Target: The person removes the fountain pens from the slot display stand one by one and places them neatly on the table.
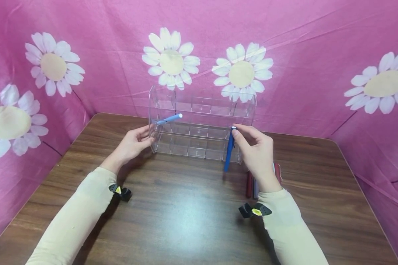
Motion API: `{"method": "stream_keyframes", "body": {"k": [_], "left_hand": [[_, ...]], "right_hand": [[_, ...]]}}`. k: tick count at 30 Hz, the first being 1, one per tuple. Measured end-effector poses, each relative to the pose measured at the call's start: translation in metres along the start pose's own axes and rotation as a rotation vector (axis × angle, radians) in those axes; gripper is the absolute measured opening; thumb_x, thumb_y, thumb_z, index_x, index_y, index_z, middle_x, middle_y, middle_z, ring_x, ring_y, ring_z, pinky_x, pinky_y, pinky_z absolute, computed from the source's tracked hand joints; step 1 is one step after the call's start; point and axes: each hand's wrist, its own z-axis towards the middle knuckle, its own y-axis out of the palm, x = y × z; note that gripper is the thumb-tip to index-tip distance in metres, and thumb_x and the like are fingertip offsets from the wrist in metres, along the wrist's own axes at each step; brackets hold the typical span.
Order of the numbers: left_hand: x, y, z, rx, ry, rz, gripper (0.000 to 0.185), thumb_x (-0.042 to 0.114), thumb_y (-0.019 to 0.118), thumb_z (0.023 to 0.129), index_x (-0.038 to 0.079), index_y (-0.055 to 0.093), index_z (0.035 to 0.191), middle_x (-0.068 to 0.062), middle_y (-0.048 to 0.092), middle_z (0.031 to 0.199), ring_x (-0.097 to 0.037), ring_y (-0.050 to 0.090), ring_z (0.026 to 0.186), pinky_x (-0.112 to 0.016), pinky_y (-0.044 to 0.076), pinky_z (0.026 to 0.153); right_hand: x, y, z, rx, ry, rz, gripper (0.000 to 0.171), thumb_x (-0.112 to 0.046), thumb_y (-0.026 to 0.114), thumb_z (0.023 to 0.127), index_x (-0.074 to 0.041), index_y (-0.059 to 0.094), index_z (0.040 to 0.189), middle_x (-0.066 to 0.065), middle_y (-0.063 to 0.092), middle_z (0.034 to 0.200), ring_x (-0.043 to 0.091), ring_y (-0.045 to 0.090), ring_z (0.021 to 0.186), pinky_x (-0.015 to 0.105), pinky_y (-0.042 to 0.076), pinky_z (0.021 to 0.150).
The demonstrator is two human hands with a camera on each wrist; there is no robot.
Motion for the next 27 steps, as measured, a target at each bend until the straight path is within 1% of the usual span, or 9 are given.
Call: {"method": "stream_keyframes", "body": {"k": [4,7,9,11,14,16,20,24,27], "left_hand": [[0.001,0.000,0.001,-0.001,-0.003,0.007,0.058,-0.001,0.055,0.092,0.000,0.034,0.145,-0.023,0.043,0.142,-0.034,0.047,0.128,-0.018,0.046,0.098],[0.000,0.000,0.001,-0.001,-0.005,0.001,0.057,-0.002,0.055,0.092,0.001,0.034,0.145,-0.023,0.043,0.142,-0.034,0.047,0.128,-0.018,0.046,0.098],[-0.001,0.000,0.001,-0.001,-0.003,-0.005,0.057,-0.002,0.055,0.092,0.001,0.034,0.145,-0.023,0.043,0.142,-0.034,0.047,0.128,-0.018,0.046,0.098],[-0.002,-0.001,0.001,0.004,0.000,-0.006,0.057,-0.002,0.055,0.092,0.001,0.035,0.145,-0.023,0.044,0.142,-0.034,0.047,0.128,-0.018,0.046,0.098],[-0.004,-0.001,0.002,0.008,0.004,-0.005,0.057,-0.002,0.055,0.092,0.001,0.036,0.145,-0.023,0.044,0.142,-0.033,0.047,0.128,-0.018,0.045,0.099],[-0.004,-0.001,0.002,0.009,0.006,-0.002,0.057,-0.002,0.055,0.092,0.001,0.035,0.145,-0.023,0.043,0.142,-0.032,0.048,0.128,-0.018,0.045,0.099],[-0.004,-0.001,0.002,0.008,0.005,0.001,0.057,-0.003,0.055,0.092,0.000,0.035,0.145,-0.023,0.043,0.142,-0.032,0.048,0.128,-0.018,0.045,0.099],[-0.003,0.000,0.001,0.010,0.008,0.005,0.057,-0.003,0.055,0.092,0.000,0.035,0.145,-0.023,0.043,0.142,-0.033,0.048,0.128,-0.018,0.045,0.099],[-0.003,0.000,0.002,0.009,0.011,0.000,0.057,-0.003,0.055,0.091,-0.001,0.034,0.145,-0.024,0.043,0.142,-0.033,0.048,0.127,-0.019,0.046,0.099]], "right_hand": [[0.002,-0.004,0.000,0.006,0.004,-0.006,0.024,-0.008,0.068,0.087,0.006,0.069,0.107,-0.004,0.072,0.078,0.000,0.058,0.064,0.011,0.048,0.051],[0.003,-0.007,0.000,0.003,0.000,-0.021,0.024,-0.007,0.068,0.087,0.007,0.069,0.106,0.000,0.072,0.077,0.001,0.058,0.062,0.011,0.046,0.048],[0.003,-0.009,0.000,0.001,0.001,-0.033,0.025,-0.007,0.068,0.087,0.007,0.069,0.107,0.001,0.072,0.078,0.002,0.060,0.063,0.010,0.047,0.050],[0.003,-0.011,0.000,0.000,-0.001,-0.058,0.024,-0.009,0.068,0.088,0.006,0.069,0.107,-0.001,0.073,0.080,0.001,0.062,0.067,0.010,0.050,0.053],[0.006,-0.014,0.000,0.002,0.008,-0.079,0.025,-0.012,0.067,0.089,0.003,0.070,0.108,-0.004,0.073,0.082,0.001,0.062,0.068,0.011,0.051,0.054],[0.012,-0.018,0.001,0.009,0.016,-0.093,0.024,-0.014,0.067,0.089,-0.001,0.071,0.108,-0.004,0.072,0.082,0.002,0.060,0.066,0.012,0.048,0.050],[0.028,-0.026,0.004,0.027,0.031,-0.113,0.024,-0.017,0.069,0.088,-0.007,0.073,0.109,-0.004,0.072,0.085,0.003,0.058,0.065,0.013,0.047,0.049],[0.037,-0.034,0.005,0.029,0.034,-0.116,0.025,-0.018,0.069,0.087,-0.006,0.072,0.110,-0.004,0.073,0.085,0.005,0.064,0.068,0.014,0.054,0.055],[0.039,-0.038,0.004,0.031,0.042,-0.112,0.025,-0.016,0.070,0.087,-0.005,0.072,0.110,-0.004,0.073,0.086,0.006,0.065,0.068,0.014,0.056,0.056]]}}
